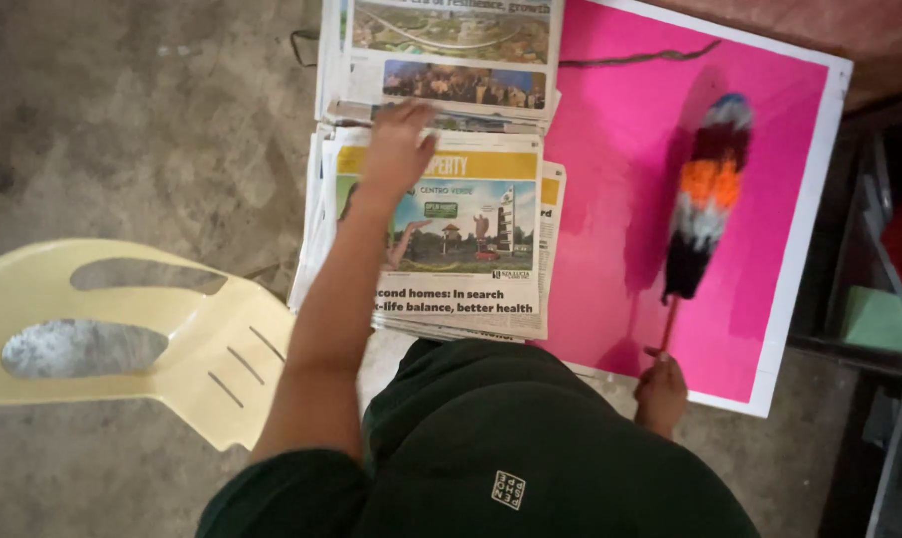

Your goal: Cleaning and dusting a stack of newspapers on a table using a feather duster.

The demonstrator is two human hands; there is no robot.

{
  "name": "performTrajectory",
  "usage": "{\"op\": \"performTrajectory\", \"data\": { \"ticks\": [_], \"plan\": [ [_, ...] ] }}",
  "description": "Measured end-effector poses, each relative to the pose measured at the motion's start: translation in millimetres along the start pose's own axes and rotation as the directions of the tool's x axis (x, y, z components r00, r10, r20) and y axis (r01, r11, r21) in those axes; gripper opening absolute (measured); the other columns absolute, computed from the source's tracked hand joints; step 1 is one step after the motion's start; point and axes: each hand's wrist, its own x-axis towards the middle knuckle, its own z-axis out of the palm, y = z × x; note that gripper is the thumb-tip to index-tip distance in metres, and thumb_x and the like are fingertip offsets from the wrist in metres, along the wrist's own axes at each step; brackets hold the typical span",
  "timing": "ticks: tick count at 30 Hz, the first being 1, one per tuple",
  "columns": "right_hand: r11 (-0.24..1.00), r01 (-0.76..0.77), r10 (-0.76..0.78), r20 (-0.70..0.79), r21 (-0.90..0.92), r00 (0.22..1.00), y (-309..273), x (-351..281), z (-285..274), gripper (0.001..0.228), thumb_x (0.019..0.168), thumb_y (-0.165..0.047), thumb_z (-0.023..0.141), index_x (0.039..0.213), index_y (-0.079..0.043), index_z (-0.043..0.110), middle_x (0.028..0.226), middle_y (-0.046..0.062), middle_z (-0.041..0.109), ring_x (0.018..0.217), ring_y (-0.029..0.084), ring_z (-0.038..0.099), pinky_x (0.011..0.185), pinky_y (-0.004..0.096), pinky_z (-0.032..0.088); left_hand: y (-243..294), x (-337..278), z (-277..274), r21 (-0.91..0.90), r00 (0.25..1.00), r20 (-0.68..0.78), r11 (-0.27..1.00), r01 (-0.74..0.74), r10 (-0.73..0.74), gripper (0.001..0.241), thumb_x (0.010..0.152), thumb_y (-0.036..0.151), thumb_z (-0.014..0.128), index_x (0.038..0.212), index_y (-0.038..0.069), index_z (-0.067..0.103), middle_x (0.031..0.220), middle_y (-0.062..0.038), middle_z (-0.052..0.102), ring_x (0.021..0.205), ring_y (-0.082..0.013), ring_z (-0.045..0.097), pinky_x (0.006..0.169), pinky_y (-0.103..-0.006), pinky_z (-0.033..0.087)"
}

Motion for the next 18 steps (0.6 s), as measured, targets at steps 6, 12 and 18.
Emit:
{"op": "performTrajectory", "data": {
  "ticks": [6, 12, 18],
  "plan": [
    [0.984, -0.162, 0.157, -0.077, -0.068, 0.985, 12, -42, -1, 0.034, 0.108, -0.033, 0.052, 0.11, -0.006, 0.073, 0.059, -0.003, 0.043, 0.047, 0.009, 0.036, 0.042, 0.029, 0.028, -34, 60, 162, 0.19, 0.988, 0.108, 0.974, -0.125, 0.106, 0.06, 0.082, 0.02, 0.074, 0.14, 0.007, 0.059, 0.148, -0.012, 0.057, 0.141, -0.0334, 0.042, 0.111, -0.0609, 0.028],
    [0.977, -0.144, 0.126, -0.117, -0.155, 0.985, 35, -66, -29, 0.031, 0.108, -0.031, 0.056, 0.116, -0.007, 0.073, 0.06, -0.004, 0.042, 0.05, 0.005, 0.032, 0.044, 0.027, 0.027, -28, 60, 171, 0.267, 0.962, 0.236, 0.961, 0.074, -0.14, 0.058, 0.089, 0.029, 0.072, 0.143, 0.014, 0.055, 0.154, -0.005, 0.051, 0.146, -0.0266, 0.038, 0.118, -0.059, 0.024],
    [0.977, -0.213, 0.214, -0.12, 0.018, 0.969, 26, -57, -30, 0.032, 0.108, -0.033, 0.055, 0.117, -0.007, 0.071, 0.06, -0.004, 0.038, 0.046, 0.006, 0.029, 0.042, 0.028, 0.022, -39, 63, 183, 0.213, 0.999, -0.002, 0.976, 0.039, -0.039, 0.027, 0.09, 0.019, 0.071, 0.117, 0.018, 0.076, 0.127, -0.003, 0.073, 0.126, -0.0282, 0.061, 0.11, -0.0551, 0.041]
  ]
}}
